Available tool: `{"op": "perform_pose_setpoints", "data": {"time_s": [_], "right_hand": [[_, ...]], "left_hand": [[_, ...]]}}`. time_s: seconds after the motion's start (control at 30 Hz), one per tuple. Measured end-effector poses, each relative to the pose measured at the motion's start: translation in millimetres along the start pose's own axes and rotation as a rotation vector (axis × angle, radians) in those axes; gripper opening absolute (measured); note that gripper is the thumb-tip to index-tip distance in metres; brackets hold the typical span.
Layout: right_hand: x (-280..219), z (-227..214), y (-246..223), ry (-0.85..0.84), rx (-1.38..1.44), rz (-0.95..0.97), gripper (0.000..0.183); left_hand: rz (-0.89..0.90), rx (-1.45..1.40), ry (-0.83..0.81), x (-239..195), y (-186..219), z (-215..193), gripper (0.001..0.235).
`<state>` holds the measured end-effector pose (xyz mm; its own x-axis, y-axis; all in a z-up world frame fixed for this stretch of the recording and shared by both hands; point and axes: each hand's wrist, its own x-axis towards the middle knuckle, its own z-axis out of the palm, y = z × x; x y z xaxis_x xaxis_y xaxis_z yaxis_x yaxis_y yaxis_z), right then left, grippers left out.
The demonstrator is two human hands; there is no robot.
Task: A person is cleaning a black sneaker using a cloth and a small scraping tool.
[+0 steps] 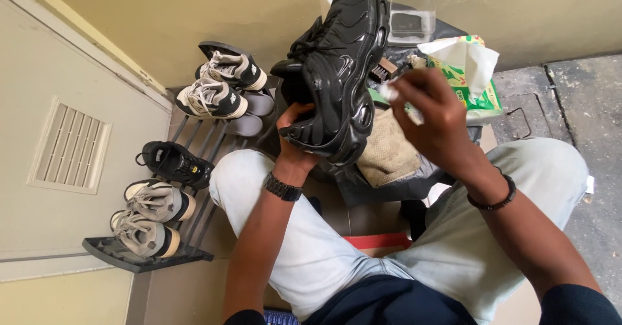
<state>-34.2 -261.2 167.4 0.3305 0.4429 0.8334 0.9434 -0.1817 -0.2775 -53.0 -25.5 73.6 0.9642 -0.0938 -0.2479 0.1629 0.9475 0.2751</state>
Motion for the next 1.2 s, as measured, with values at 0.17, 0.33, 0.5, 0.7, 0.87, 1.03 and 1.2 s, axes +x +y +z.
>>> {"op": "perform_pose_setpoints", "data": {"time_s": [0.17, 0.33, 0.5, 0.7, 0.87, 1.03, 1.2], "right_hand": [[14.9, -11.5, -18.9, 0.039, 0.178, 0.187, 0.016], [9.6, 0.9, -2.9, 0.044, 0.159, 0.198, 0.014], [9.5, -5.4, -2.8, 0.024, 0.139, 0.347, 0.016], [16.9, 2.4, -34.6, 0.001, 0.264, 0.259, 0.018], [3.9, 17.0, -51.5, -0.047, 0.289, 0.111, 0.020], [-2.3, 24.1, -51.0, -0.067, 0.125, -0.062, 0.023], [3.4, 15.4, -22.2, 0.004, 0.083, 0.011, 0.021]], "left_hand": [[0.031, 0.030, 0.068, 2.8, -0.7, -11.9, 0.017], [0.053, 0.055, 0.132, 16.2, 3.0, -17.6, 0.016], [0.088, 0.074, 0.192, 24.2, 3.0, -24.9, 0.016], [0.124, 0.109, 0.269, 16.7, 0.7, -8.1, 0.017], [0.200, 0.184, 0.133, -31.3, -3.5, 49.2, 0.021], [0.162, -0.010, -0.018, -4.4, -3.9, 10.4, 0.016], [0.148, 0.003, -0.021, -3.9, -2.4, 6.7, 0.017]]}}
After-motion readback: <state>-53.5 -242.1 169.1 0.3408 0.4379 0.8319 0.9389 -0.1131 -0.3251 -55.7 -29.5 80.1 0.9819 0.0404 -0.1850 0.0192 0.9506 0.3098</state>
